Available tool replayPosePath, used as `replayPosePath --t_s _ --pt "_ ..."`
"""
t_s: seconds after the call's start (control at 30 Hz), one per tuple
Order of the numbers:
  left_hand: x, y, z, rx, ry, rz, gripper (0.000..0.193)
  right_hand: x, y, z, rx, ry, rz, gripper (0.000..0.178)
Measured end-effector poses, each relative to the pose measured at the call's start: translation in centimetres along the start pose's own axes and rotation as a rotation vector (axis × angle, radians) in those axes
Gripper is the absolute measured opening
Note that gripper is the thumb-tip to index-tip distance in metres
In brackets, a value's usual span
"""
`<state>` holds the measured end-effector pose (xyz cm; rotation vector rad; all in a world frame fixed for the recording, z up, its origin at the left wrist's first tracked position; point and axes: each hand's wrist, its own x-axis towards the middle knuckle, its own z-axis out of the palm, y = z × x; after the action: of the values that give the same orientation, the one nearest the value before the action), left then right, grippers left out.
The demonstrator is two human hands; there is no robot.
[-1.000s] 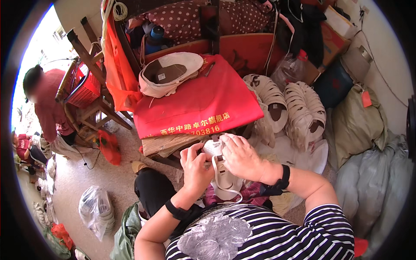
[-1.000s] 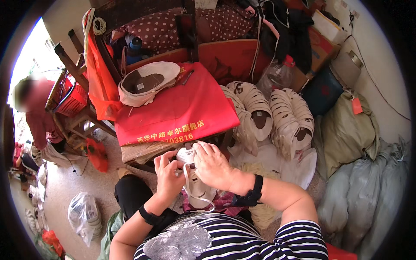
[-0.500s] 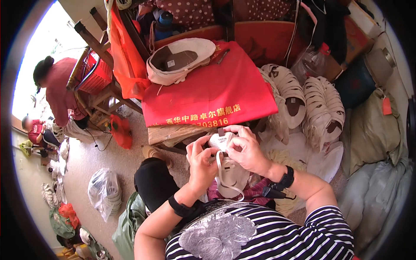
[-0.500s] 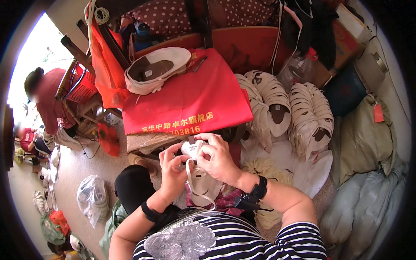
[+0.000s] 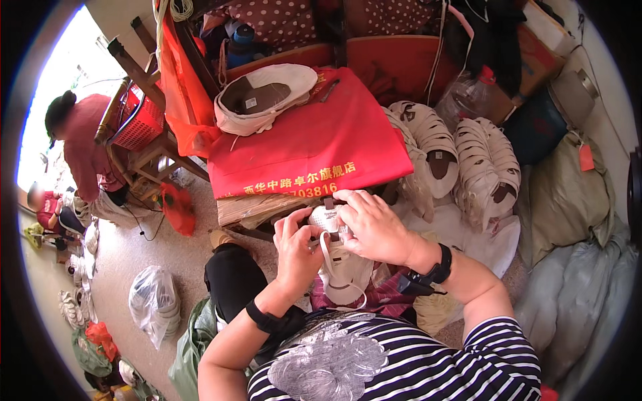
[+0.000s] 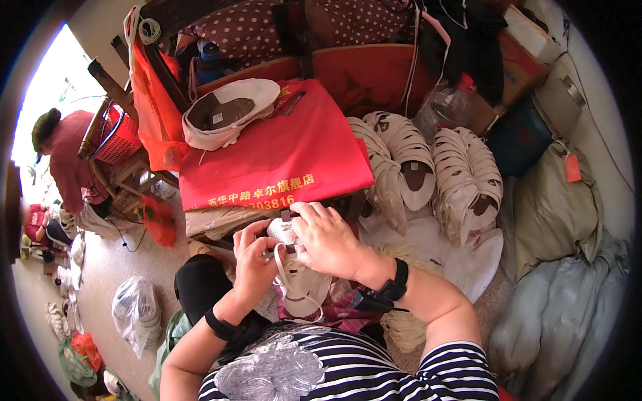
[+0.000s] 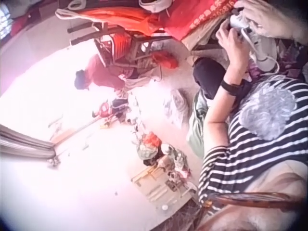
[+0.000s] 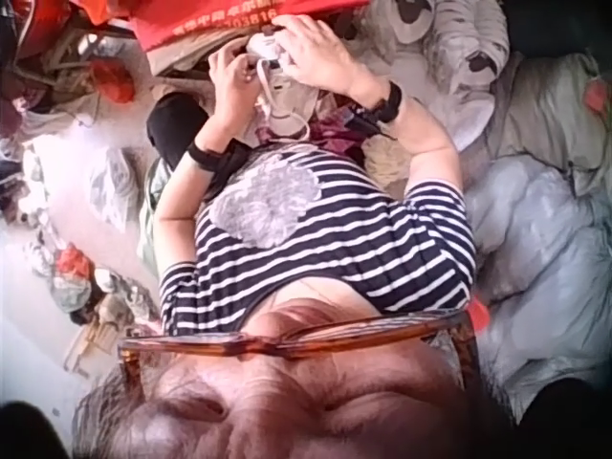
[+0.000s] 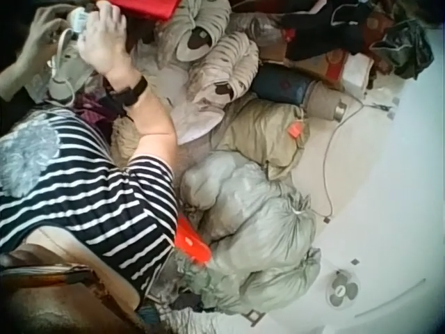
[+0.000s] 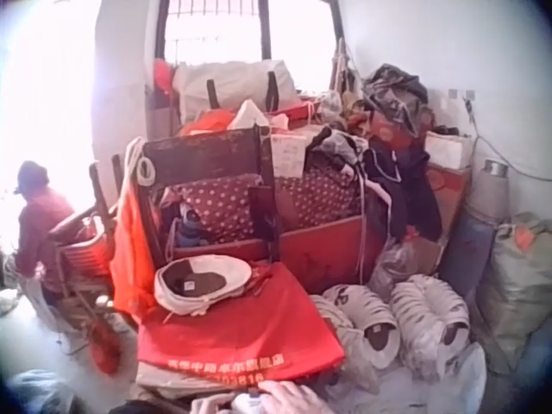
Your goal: The recorder is threading laces into a white sneaker upper.
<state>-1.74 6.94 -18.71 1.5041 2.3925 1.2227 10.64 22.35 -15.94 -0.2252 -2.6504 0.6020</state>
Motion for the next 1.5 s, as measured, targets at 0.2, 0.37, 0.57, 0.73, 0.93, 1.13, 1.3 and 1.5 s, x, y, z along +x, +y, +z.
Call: replayPosePath --t_s 0.2,0.37,0.57,0.73,0.93,1.13,1.3,1.5 --pt "-0.3 -0.2 0.6 -0.001 0.011 0.026 0.017 0.4 -0.5 0.5 0.045 -0.144 0.088 0.025" --pt "-0.3 -0.7 0.7 -0.025 0.039 0.062 0.016 -0.1 -0.2 0.5 0.198 -0.107 0.121 0.018" --pt "-0.4 -0.9 0.7 -0.022 0.066 0.041 0.015 0.6 -0.3 -0.5 0.227 -0.198 0.118 0.01" --pt "-0.6 0.3 0.8 0.047 0.062 -0.021 0.015 -0.8 -2.6 1.1 -0.342 -0.085 0.003 0.03" --pt "-0.8 -0.3 0.7 -0.007 0.008 -0.028 0.02 -1.0 -0.7 2.3 0.255 0.078 0.191 0.017" --pt "-1.0 -1.1 0.5 -0.168 0.074 -0.007 0.023 -1.6 0.4 1.8 0.47 0.043 0.254 0.008" --pt "-1.1 -1.0 0.3 -0.119 0.055 0.016 0.024 -0.9 -0.8 0.8 0.175 0.008 0.095 0.011" --pt "-0.9 -0.7 0.3 -0.086 0.037 0.022 0.022 -0.7 -0.5 1.2 0.179 0.038 0.079 0.013"
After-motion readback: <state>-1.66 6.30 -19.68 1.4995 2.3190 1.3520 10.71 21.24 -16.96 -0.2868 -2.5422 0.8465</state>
